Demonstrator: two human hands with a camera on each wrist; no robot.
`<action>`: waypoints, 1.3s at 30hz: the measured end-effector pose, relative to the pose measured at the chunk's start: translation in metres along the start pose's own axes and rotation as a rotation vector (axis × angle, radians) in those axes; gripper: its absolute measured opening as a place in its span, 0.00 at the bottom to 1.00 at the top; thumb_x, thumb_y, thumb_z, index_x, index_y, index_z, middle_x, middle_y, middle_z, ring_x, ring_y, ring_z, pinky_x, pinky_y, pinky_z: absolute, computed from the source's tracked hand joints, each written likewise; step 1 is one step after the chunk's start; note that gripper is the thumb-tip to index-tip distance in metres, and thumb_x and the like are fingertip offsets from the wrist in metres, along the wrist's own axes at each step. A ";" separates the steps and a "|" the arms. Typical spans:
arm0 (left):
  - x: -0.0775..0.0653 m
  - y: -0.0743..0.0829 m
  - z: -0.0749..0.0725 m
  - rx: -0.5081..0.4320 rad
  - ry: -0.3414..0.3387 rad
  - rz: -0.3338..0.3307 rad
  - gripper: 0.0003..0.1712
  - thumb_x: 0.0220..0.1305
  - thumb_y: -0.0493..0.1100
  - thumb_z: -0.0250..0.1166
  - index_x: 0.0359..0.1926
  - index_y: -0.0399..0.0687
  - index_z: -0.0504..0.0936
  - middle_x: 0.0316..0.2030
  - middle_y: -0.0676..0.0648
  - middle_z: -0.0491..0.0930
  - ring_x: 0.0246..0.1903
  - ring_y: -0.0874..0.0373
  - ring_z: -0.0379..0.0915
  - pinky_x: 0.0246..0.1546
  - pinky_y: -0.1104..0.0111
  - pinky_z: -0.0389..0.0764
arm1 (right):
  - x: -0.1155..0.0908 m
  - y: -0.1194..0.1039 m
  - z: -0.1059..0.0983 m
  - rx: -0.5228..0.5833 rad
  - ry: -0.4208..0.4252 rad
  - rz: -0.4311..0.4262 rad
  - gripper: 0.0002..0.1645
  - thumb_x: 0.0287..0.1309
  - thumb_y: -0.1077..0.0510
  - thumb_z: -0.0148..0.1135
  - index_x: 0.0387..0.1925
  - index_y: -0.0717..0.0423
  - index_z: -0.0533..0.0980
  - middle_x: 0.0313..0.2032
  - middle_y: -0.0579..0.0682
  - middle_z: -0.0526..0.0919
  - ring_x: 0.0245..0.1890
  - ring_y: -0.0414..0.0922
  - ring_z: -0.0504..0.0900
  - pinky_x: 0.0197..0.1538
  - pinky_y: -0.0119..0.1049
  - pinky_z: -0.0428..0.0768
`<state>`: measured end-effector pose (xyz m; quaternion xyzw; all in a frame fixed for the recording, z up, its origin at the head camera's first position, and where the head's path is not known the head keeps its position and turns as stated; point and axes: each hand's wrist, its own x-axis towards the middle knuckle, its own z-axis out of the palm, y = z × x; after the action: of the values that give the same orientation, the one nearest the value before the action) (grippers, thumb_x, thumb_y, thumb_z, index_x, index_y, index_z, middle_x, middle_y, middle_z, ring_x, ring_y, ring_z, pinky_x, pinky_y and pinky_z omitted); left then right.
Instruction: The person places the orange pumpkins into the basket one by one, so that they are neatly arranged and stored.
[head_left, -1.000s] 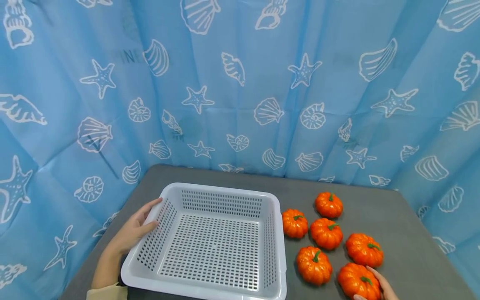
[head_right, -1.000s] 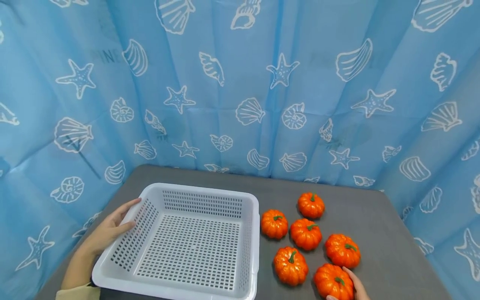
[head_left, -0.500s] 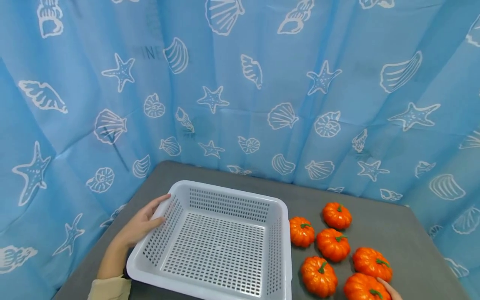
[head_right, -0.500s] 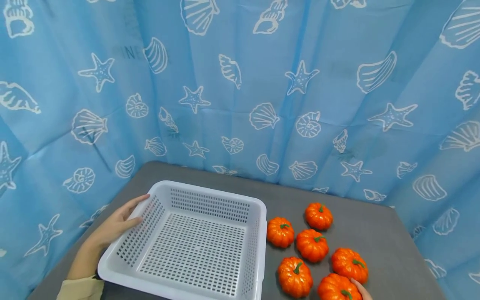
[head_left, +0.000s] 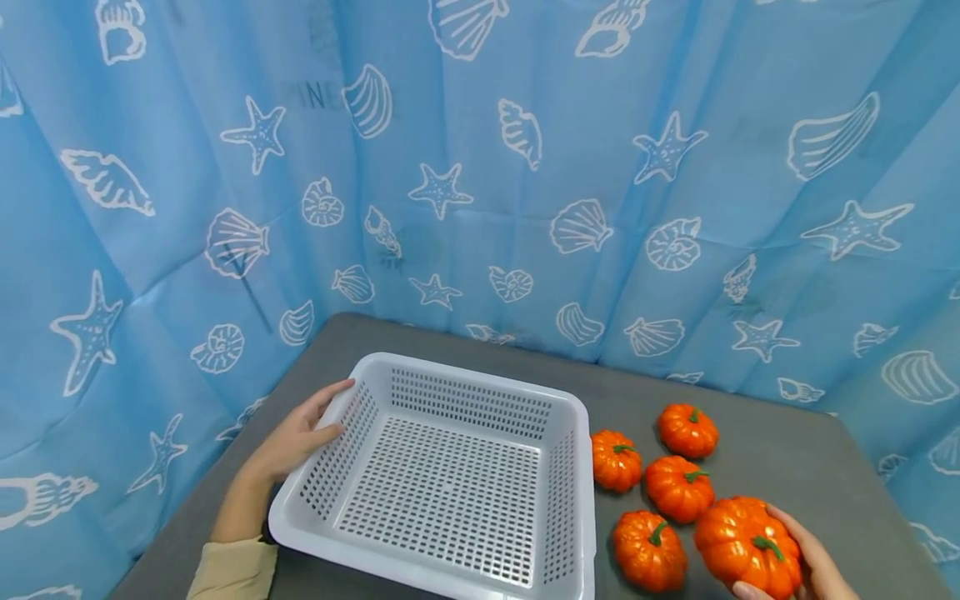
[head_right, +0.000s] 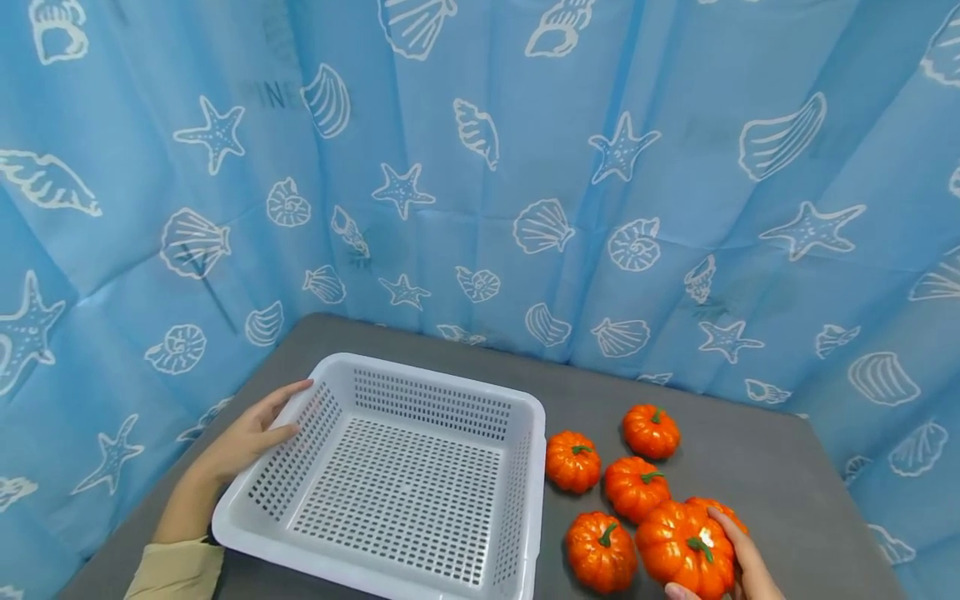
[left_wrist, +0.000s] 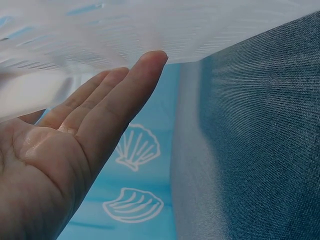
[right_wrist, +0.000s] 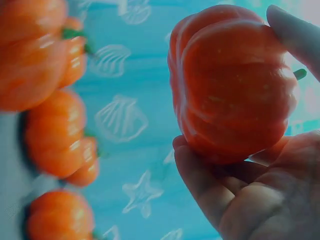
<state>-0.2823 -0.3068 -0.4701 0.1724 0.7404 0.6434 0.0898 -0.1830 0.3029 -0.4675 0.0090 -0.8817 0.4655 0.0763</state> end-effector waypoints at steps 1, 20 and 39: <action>0.000 0.000 0.001 0.004 0.002 -0.001 0.38 0.70 0.34 0.51 0.74 0.47 0.41 0.64 0.24 0.53 0.50 0.30 0.72 0.33 0.49 0.84 | -0.001 -0.008 0.003 -0.053 0.031 0.001 0.53 0.52 0.69 0.65 0.67 0.25 0.50 0.45 0.18 0.58 0.38 0.17 0.68 0.29 0.24 0.79; 0.001 0.001 0.003 0.002 0.018 -0.018 0.39 0.70 0.34 0.51 0.74 0.51 0.43 0.65 0.27 0.53 0.51 0.30 0.71 0.35 0.49 0.84 | 0.042 -0.150 0.025 -0.021 -0.293 -0.234 0.50 0.55 0.61 0.66 0.72 0.38 0.49 0.64 0.57 0.60 0.48 0.25 0.72 0.39 0.29 0.82; 0.001 0.002 0.003 0.009 0.021 0.000 0.38 0.69 0.34 0.52 0.74 0.46 0.43 0.65 0.25 0.53 0.51 0.30 0.71 0.35 0.48 0.84 | 0.120 -0.225 0.087 0.272 -0.556 -0.316 0.46 0.55 0.58 0.66 0.70 0.55 0.52 0.62 0.59 0.64 0.58 0.55 0.69 0.53 0.36 0.79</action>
<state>-0.2813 -0.3034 -0.4684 0.1658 0.7442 0.6420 0.0812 -0.2927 0.1104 -0.3139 0.2818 -0.7865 0.5408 -0.0978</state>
